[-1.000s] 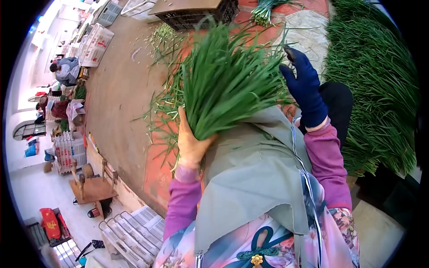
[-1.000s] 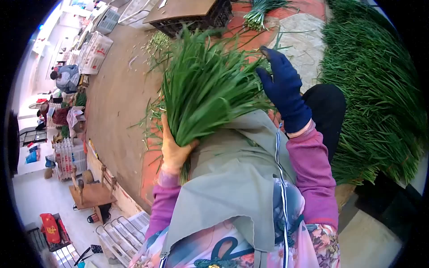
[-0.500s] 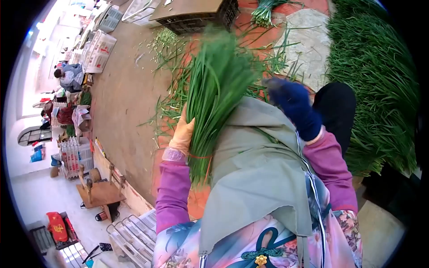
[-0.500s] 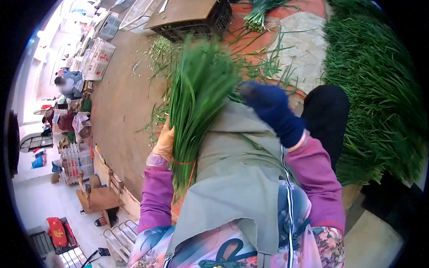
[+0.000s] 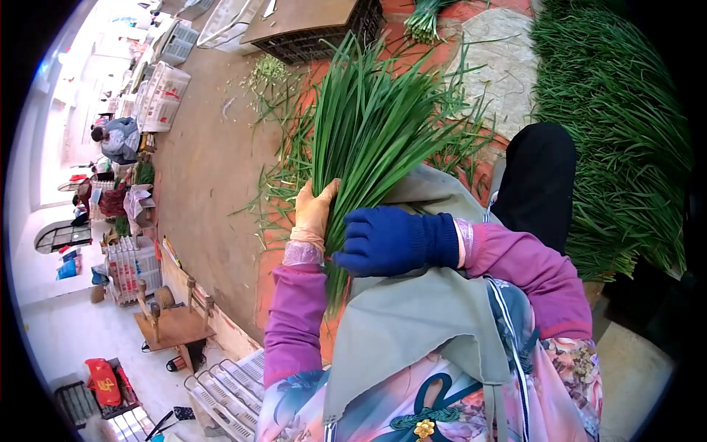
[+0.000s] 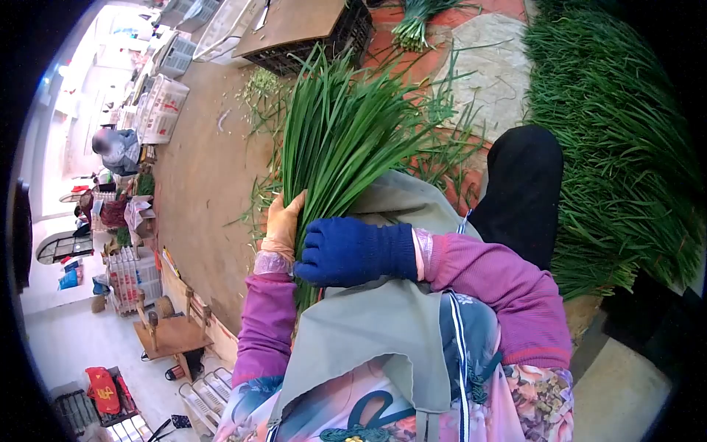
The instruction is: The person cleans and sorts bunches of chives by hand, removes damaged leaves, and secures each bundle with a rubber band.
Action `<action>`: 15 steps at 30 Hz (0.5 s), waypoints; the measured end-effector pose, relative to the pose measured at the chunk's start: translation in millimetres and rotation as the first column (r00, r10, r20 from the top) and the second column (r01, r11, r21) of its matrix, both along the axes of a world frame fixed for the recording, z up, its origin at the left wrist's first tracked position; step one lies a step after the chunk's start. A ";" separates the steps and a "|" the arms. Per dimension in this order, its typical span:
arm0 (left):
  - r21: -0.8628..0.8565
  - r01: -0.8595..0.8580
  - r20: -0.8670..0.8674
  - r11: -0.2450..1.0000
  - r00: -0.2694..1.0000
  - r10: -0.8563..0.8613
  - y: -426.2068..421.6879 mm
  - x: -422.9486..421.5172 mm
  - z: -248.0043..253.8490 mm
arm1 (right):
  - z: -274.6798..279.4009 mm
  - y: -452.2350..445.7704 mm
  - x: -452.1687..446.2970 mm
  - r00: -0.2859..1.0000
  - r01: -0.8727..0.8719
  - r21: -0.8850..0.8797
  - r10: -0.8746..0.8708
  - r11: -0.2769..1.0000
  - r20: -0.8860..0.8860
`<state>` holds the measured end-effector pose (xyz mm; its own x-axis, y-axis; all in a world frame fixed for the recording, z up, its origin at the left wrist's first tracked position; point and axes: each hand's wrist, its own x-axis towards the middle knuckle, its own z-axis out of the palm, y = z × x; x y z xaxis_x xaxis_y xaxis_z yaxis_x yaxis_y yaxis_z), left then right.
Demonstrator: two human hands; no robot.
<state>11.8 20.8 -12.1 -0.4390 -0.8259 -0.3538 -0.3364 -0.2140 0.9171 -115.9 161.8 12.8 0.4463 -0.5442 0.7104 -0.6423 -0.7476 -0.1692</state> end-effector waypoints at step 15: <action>0.129 -0.308 -0.081 0.943 0.944 0.319 17.6 16.6 9.6 | -39.6 -11.6 -7.0 0.899 0.401 0.243 -0.329 0.883 -0.289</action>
<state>28.4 38.4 -2.4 -0.2018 -0.8843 -0.4210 -0.1442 -0.3984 0.9058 -122.9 150.2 -26.8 0.3076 -0.8648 0.3968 -0.9069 -0.3926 -0.1526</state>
